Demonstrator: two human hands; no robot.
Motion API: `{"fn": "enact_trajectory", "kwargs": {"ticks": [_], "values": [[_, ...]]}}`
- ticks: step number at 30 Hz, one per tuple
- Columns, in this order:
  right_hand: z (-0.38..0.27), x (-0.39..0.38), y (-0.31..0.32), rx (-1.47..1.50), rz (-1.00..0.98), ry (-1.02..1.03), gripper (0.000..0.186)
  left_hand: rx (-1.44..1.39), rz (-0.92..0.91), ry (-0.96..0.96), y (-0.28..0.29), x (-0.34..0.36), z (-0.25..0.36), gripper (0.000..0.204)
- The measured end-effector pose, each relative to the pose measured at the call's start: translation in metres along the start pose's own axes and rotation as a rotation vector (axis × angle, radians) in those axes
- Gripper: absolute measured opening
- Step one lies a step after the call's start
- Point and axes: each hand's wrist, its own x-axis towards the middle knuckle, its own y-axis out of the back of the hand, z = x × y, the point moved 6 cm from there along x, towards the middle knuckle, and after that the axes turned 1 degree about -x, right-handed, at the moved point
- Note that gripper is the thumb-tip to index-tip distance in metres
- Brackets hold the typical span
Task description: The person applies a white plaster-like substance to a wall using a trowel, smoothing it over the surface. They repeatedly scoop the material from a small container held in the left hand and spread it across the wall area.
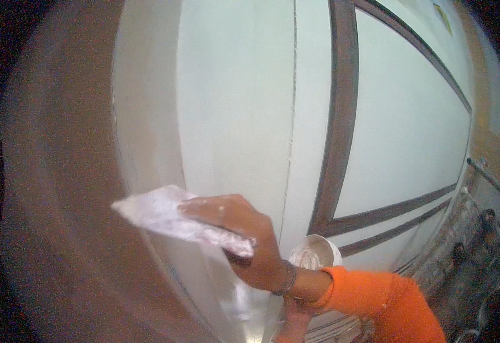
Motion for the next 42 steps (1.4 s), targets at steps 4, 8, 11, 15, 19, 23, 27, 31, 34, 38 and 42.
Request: {"fn": "enact_trajectory", "kwargs": {"ticks": [4,8,11,15,19,23,27,31,34,38,42], "values": [[0.010,0.027,0.001,0.064,0.265,-0.154,0.055,-0.176,-0.075,0.121,0.022,0.004,-0.002,0.081],[-0.002,0.054,-0.031,-0.259,0.270,0.162,0.059,-0.074,-0.166,0.017,0.006,0.000,-0.005,0.077],[-0.004,0.029,-0.042,-0.194,0.145,0.052,0.056,-0.126,-0.167,0.064,0.049,0.021,-0.011,0.074],[0.001,-0.007,-0.012,-0.263,-0.024,0.113,0.047,-0.049,-0.143,-0.016,0.021,-0.004,0.002,0.073],[0.024,0.052,0.033,-0.314,0.207,0.200,0.035,-0.004,-0.120,0.020,-0.014,-0.002,0.001,0.075],[0.016,0.103,0.026,-0.027,0.233,0.176,0.036,0.071,-0.096,0.003,-0.014,-0.008,-0.002,0.079],[0.008,0.069,-0.006,-0.037,0.211,0.194,0.040,0.047,-0.109,0.002,-0.003,-0.017,-0.005,0.079],[0.026,-0.005,-0.028,-0.107,0.128,0.100,0.046,-0.362,-0.256,0.191,0.070,0.010,-0.026,0.071],[0.016,-0.042,-0.029,-0.074,0.050,0.032,0.042,-0.140,-0.089,0.100,0.108,0.013,-0.032,0.052],[0.000,-0.053,-0.003,0.011,0.233,-0.325,0.042,-0.237,-0.102,0.108,0.080,-0.002,-0.041,0.055],[0.004,-0.005,-0.011,-0.119,0.214,-0.136,0.048,-0.238,-0.101,0.155,0.061,-0.008,-0.039,0.069]]}}
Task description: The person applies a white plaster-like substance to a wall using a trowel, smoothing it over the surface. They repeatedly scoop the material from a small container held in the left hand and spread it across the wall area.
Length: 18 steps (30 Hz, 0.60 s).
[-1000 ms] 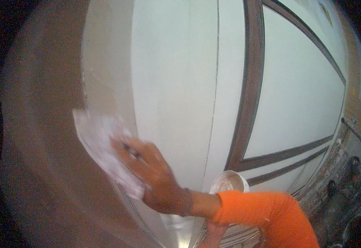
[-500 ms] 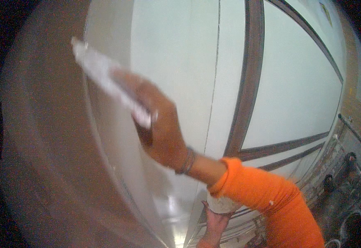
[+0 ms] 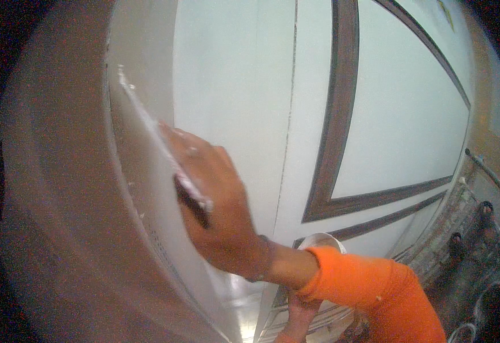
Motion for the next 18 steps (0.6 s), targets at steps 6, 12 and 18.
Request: {"fn": "enact_trajectory", "kwargs": {"ticks": [6,12,18], "values": [[-0.010,-0.044,-0.025,-0.150,-0.075,0.215,0.058,0.193,0.103,-0.038,0.012,0.014,0.003,0.088],[0.015,-0.034,0.039,-0.131,0.002,-0.145,0.032,0.198,0.009,-0.017,-0.009,0.014,-0.005,0.082],[-0.013,0.012,-0.004,-0.101,0.049,0.106,0.039,0.263,-0.098,0.050,-0.018,0.011,-0.026,0.092]]}}
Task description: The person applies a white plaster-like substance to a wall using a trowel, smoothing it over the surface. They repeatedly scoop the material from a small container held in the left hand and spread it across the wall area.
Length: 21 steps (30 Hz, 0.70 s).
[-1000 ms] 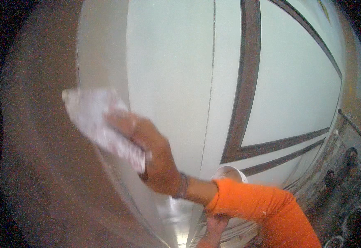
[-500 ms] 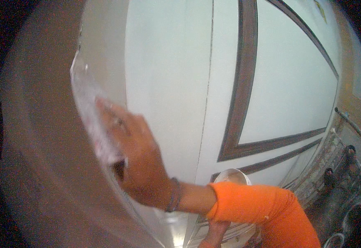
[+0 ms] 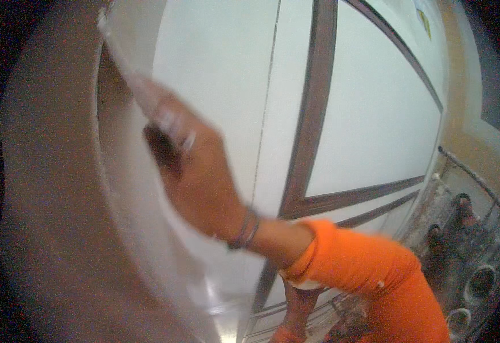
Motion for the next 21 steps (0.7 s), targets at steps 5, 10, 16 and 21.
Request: {"fn": "enact_trajectory", "kwargs": {"ticks": [5,10,16,21], "values": [[0.010,-0.110,-0.036,0.334,-0.133,-0.257,0.044,-0.507,-0.445,0.072,0.103,0.069,-0.066,0.062],[0.022,-0.186,-0.004,0.229,-0.358,-0.348,0.040,-0.068,0.080,0.204,0.031,0.043,-0.046,0.070],[0.005,-0.131,0.087,-0.400,0.010,-0.535,0.030,-0.206,-0.083,0.347,0.060,0.052,-0.063,0.058],[-0.053,-0.004,0.087,-0.760,0.001,0.352,0.022,-0.108,-0.179,0.352,0.053,0.034,-0.081,0.058]]}}
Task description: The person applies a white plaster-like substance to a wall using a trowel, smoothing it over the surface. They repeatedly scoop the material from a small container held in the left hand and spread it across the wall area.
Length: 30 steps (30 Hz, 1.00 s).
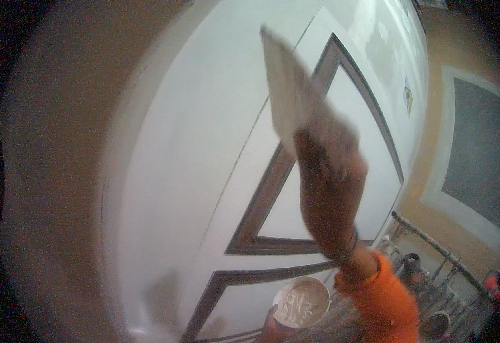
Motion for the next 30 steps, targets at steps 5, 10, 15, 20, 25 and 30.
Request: {"fn": "enact_trajectory", "kwargs": {"ticks": [5,10,15,20,25,30], "values": [[-0.042,0.055,-0.035,0.016,0.006,0.280,0.022,-0.174,-0.016,0.088,0.011,0.000,-0.019,0.059],[-0.063,-0.003,-0.052,-0.134,-0.243,0.383,0.033,-0.181,-0.018,0.125,0.041,0.043,-0.039,0.062],[-0.068,-0.115,-0.073,0.035,-0.467,0.582,0.044,-0.239,-0.063,0.188,0.033,0.041,-0.037,0.058],[-0.044,-0.147,-0.064,0.206,-0.567,0.426,0.047,-0.273,-0.138,0.166,0.041,0.049,-0.038,0.056],[0.025,-0.116,-0.058,0.555,-0.185,-0.454,0.028,0.045,-0.073,-0.028,0.084,0.032,-0.032,0.053],[0.048,-0.127,-0.081,0.989,0.125,-0.579,0.027,0.648,0.097,-0.070,-0.008,0.005,-0.009,0.053]]}}
